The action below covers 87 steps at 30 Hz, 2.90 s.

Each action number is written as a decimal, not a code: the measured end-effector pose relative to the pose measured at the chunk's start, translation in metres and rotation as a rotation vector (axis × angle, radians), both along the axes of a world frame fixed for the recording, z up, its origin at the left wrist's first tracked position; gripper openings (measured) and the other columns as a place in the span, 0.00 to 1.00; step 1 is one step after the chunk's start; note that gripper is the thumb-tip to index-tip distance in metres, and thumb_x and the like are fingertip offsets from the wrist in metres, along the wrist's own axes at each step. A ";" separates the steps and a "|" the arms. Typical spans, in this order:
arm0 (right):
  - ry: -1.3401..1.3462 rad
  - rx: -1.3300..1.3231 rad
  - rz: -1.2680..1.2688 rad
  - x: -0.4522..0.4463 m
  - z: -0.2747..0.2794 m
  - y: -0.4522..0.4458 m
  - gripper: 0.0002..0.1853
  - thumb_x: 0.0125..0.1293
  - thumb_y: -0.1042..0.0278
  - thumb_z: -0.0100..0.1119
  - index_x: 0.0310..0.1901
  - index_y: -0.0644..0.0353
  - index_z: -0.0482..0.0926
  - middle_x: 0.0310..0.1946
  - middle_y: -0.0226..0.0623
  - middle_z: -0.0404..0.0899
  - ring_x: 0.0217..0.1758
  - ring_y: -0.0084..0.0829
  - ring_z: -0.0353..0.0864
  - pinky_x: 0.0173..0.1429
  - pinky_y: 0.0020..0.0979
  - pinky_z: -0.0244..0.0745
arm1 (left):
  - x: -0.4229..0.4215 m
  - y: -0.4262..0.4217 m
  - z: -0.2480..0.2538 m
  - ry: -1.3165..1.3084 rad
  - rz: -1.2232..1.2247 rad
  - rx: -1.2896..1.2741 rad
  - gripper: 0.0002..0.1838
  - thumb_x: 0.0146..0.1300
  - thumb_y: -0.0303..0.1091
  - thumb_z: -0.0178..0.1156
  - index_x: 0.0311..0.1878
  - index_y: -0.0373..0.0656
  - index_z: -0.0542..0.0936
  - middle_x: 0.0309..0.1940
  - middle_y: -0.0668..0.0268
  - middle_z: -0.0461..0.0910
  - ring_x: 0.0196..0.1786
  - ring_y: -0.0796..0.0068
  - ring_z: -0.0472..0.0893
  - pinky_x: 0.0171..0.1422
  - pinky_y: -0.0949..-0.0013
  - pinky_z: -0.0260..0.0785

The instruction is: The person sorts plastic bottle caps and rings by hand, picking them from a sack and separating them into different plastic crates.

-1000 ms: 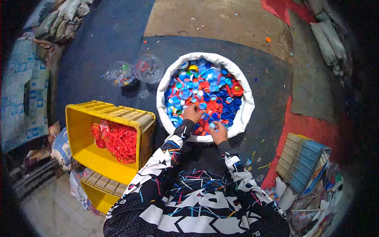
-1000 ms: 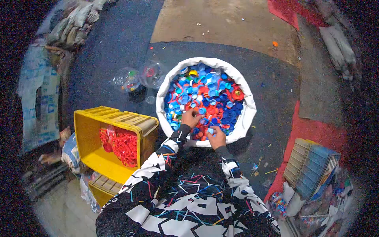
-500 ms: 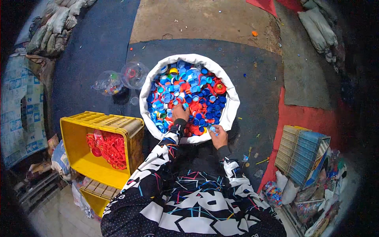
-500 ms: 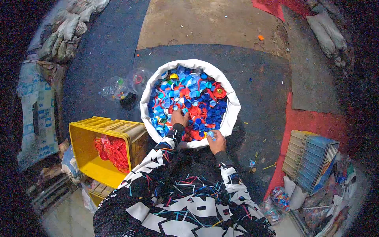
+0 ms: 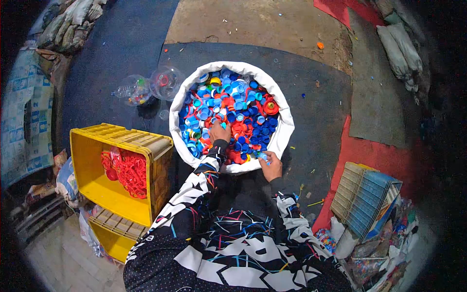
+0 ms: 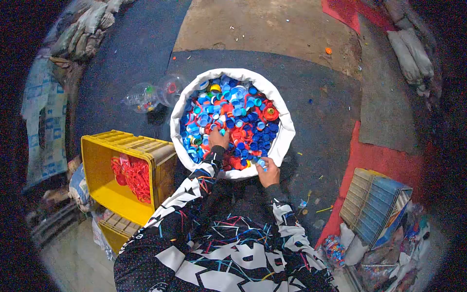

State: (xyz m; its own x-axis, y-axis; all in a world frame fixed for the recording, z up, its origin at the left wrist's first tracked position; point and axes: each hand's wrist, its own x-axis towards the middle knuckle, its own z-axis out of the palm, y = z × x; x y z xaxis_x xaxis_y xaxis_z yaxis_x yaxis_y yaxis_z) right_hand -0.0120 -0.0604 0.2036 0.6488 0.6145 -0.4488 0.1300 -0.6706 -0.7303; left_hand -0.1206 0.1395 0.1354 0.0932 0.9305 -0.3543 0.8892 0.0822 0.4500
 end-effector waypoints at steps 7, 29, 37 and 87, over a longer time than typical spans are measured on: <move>0.431 0.174 -0.137 -0.001 -0.014 0.001 0.16 0.56 0.65 0.58 0.47 0.59 0.74 0.30 0.37 0.78 0.28 0.25 0.75 0.31 0.29 0.70 | -0.026 -0.003 -0.015 -0.680 0.241 -0.190 0.18 0.53 0.40 0.63 0.41 0.35 0.76 0.30 0.61 0.79 0.28 0.71 0.77 0.32 0.68 0.70; 1.624 0.360 -0.087 -0.091 0.102 0.086 0.23 0.65 0.55 0.41 0.52 0.66 0.68 0.50 0.50 0.71 0.46 0.44 0.75 0.46 0.41 0.73 | -0.186 -0.109 0.155 -2.333 1.003 -0.734 0.09 0.60 0.35 0.49 0.38 0.41 0.74 0.37 0.61 0.73 0.41 0.65 0.74 0.34 0.69 0.70; 1.674 0.191 0.328 -0.235 0.109 0.087 0.36 0.37 0.81 0.45 0.57 0.71 0.64 0.52 0.51 0.69 0.54 0.46 0.71 0.59 0.45 0.69 | -0.327 -0.186 0.163 -2.453 1.045 -0.225 0.11 0.61 0.34 0.49 0.44 0.40 0.75 0.45 0.55 0.76 0.49 0.57 0.75 0.51 0.58 0.69; 1.580 -0.365 1.016 -0.650 0.137 -0.069 0.28 0.69 0.48 0.33 0.55 0.66 0.65 0.43 0.43 0.72 0.46 0.36 0.72 0.49 0.38 0.71 | -0.584 -0.383 0.208 -1.217 1.520 0.487 0.11 0.59 0.38 0.59 0.38 0.39 0.78 0.22 0.72 0.72 0.25 0.81 0.70 0.32 0.75 0.64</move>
State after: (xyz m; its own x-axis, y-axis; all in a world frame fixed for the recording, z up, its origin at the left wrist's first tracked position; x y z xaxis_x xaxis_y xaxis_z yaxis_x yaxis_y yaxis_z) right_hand -0.6622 -0.1296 0.3411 -0.9114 0.1979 -0.3608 -0.0302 -0.9066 -0.4210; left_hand -0.7050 -0.2431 0.3434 -0.7627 0.4471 -0.4672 -0.5051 0.0393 0.8622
